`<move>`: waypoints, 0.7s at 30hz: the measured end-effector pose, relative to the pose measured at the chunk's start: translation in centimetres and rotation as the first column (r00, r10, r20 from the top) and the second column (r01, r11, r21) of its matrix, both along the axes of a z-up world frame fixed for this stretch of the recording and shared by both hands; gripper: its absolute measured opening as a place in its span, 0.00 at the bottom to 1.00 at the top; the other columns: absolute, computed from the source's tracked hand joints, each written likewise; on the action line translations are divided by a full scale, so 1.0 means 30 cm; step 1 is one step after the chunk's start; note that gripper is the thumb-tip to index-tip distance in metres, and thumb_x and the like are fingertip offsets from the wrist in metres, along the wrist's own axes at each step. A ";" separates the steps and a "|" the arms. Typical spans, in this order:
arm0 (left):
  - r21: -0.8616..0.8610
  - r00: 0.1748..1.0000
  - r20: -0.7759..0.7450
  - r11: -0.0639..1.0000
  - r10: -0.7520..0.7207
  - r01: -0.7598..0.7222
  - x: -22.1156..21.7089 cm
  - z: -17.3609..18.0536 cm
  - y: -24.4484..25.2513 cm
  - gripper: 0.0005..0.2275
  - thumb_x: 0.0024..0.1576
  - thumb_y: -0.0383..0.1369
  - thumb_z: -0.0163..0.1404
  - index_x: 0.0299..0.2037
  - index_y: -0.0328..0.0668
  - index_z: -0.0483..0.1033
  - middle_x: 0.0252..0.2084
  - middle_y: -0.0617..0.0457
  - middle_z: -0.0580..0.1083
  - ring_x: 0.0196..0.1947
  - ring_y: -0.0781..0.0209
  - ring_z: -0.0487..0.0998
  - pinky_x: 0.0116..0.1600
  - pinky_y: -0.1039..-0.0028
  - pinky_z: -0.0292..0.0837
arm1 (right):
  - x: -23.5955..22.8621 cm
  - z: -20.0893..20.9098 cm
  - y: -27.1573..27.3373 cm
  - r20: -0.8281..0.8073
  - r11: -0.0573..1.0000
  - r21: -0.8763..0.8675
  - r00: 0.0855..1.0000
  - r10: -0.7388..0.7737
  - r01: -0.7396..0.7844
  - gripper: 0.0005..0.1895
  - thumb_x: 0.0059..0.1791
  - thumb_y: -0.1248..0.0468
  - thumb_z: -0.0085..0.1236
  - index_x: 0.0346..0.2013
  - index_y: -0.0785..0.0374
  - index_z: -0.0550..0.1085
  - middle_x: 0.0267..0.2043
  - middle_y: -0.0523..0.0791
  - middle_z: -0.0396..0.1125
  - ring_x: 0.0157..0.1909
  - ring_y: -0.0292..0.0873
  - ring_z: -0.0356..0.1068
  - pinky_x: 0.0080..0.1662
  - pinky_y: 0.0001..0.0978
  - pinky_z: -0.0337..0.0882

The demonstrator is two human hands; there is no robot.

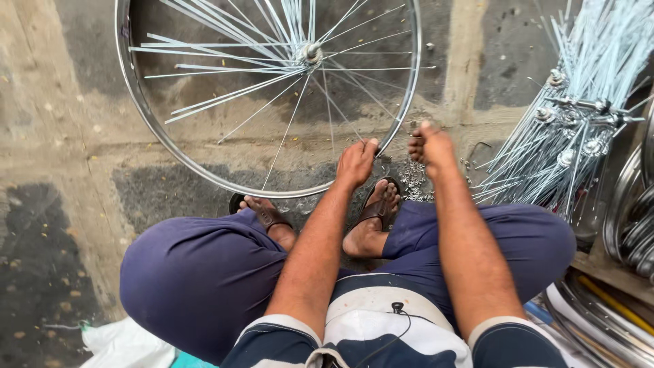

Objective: The person sits on the floor and installs spokes into a bicycle wheel rim, threading them through the hub and securing them with nuts. The person repeatedly picks up spokes and nuts, inserts them into the wheel, and tightens them by hand.

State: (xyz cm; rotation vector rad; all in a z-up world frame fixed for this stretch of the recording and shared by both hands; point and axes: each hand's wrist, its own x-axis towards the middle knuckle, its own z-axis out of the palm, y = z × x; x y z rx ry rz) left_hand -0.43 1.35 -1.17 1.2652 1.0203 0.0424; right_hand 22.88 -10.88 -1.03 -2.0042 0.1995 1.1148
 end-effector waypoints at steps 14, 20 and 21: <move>-0.059 0.999 -0.029 0.998 -0.026 0.024 0.003 0.005 0.000 0.25 0.62 0.54 0.38 0.46 0.43 0.80 0.34 0.43 0.80 0.37 0.48 0.83 0.48 0.58 0.73 | -0.121 -0.090 -0.002 -0.051 0.897 0.371 0.969 -0.240 0.241 0.14 0.53 0.53 0.61 0.35 0.60 0.72 0.26 0.42 0.67 0.25 0.40 0.63 0.28 0.31 0.65; 0.057 0.996 0.077 0.997 0.039 -0.043 -0.008 -0.025 -0.010 0.25 0.63 0.53 0.41 0.37 0.39 0.82 0.29 0.45 0.79 0.31 0.54 0.81 0.41 0.64 0.73 | -0.140 -0.104 0.007 0.013 0.840 0.495 0.965 -0.262 0.221 0.08 0.50 0.68 0.65 0.41 0.64 0.74 0.32 0.43 0.70 0.30 0.39 0.70 0.34 0.31 0.73; 0.043 0.995 0.086 0.998 0.046 -0.050 -0.013 -0.021 -0.007 0.24 0.63 0.52 0.41 0.37 0.39 0.82 0.30 0.45 0.79 0.31 0.55 0.81 0.41 0.64 0.74 | -0.146 -0.099 0.022 0.044 0.833 0.512 0.963 -0.267 0.208 0.09 0.49 0.70 0.65 0.42 0.65 0.74 0.32 0.43 0.70 0.30 0.40 0.70 0.35 0.31 0.74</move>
